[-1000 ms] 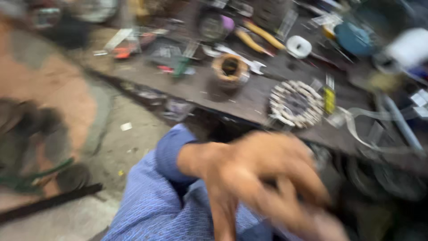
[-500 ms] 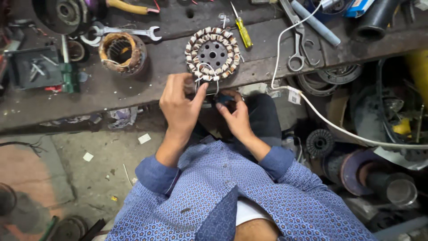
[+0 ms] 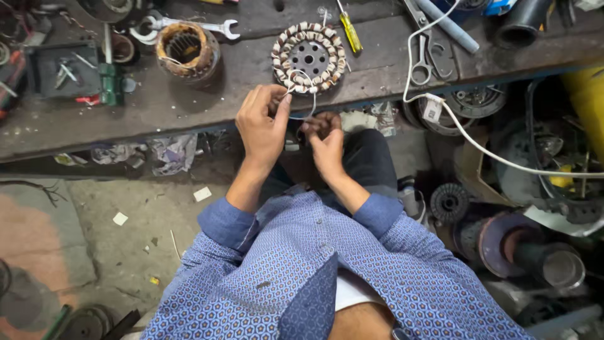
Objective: The person works on a circular stator component, threading and tying white wires into the slots of the copper windings. They repeatedly pull, adjust, and secure the wires by hand to ensure they are properly seated.
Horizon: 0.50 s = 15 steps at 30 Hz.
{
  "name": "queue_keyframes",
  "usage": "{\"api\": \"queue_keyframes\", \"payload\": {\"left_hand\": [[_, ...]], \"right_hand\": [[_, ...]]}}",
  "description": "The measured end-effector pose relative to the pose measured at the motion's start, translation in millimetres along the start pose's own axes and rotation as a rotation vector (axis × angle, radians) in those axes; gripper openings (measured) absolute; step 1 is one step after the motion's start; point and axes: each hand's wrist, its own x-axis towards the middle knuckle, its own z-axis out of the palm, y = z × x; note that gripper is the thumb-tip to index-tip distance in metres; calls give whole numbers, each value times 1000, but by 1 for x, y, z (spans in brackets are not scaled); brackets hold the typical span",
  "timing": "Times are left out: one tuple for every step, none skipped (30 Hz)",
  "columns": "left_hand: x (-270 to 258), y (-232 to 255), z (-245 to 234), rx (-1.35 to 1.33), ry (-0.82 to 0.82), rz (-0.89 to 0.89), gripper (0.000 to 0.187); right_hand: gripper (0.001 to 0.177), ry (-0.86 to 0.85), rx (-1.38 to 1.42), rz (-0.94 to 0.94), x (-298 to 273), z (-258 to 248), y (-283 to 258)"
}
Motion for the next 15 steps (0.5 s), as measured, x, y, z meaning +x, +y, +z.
{"api": "queue_keyframes", "payload": {"left_hand": [[-2,-1,-2,-57,-7,-50,10],[-2,-4,-3,-240,-3,-130,9],[-3,-6,-2,-429,-3,-212,9],[-5,-8,-2,-618,-2,-295,8],[-6,-10,-5,-696,-23,-308,10],[-7,-10,-9,-774,-45,-320,11],[-11,-6,-12,-853,-68,-340,13],[-15,-1,-15,-907,-75,-336,13],[-16,5,-18,-960,-81,-323,14],[-15,11,-20,-1014,-86,-310,14],[-15,18,-23,-1015,-108,-296,16],[-13,24,-24,-1016,-130,-282,19],[-11,30,-26,-1015,-151,-268,21],[-7,35,-27,-1009,-214,-219,24],[-1,38,-27,-1001,-277,-174,27]], "right_hand": [[30,-14,10,20,3,1,-2],[28,-28,20,39,6,1,-5],[25,-37,25,59,5,0,-7],[25,-67,23,57,2,-2,-8],[24,-99,23,53,1,-3,-9],[24,-131,22,49,0,-4,-9],[22,-148,13,64,-3,-6,-8],[20,-165,3,79,-5,-6,-6],[18,-186,-4,86,-3,-6,-5],[18,-196,-14,108,-5,-8,-4],[18,-207,-24,134,-10,-13,-3],[19,-219,-34,160,-16,-18,-2],[19,-244,-73,145,-22,-24,-1],[19,-269,-112,130,-29,-32,-2],[20,-294,-151,116,-37,-40,-3]]}}
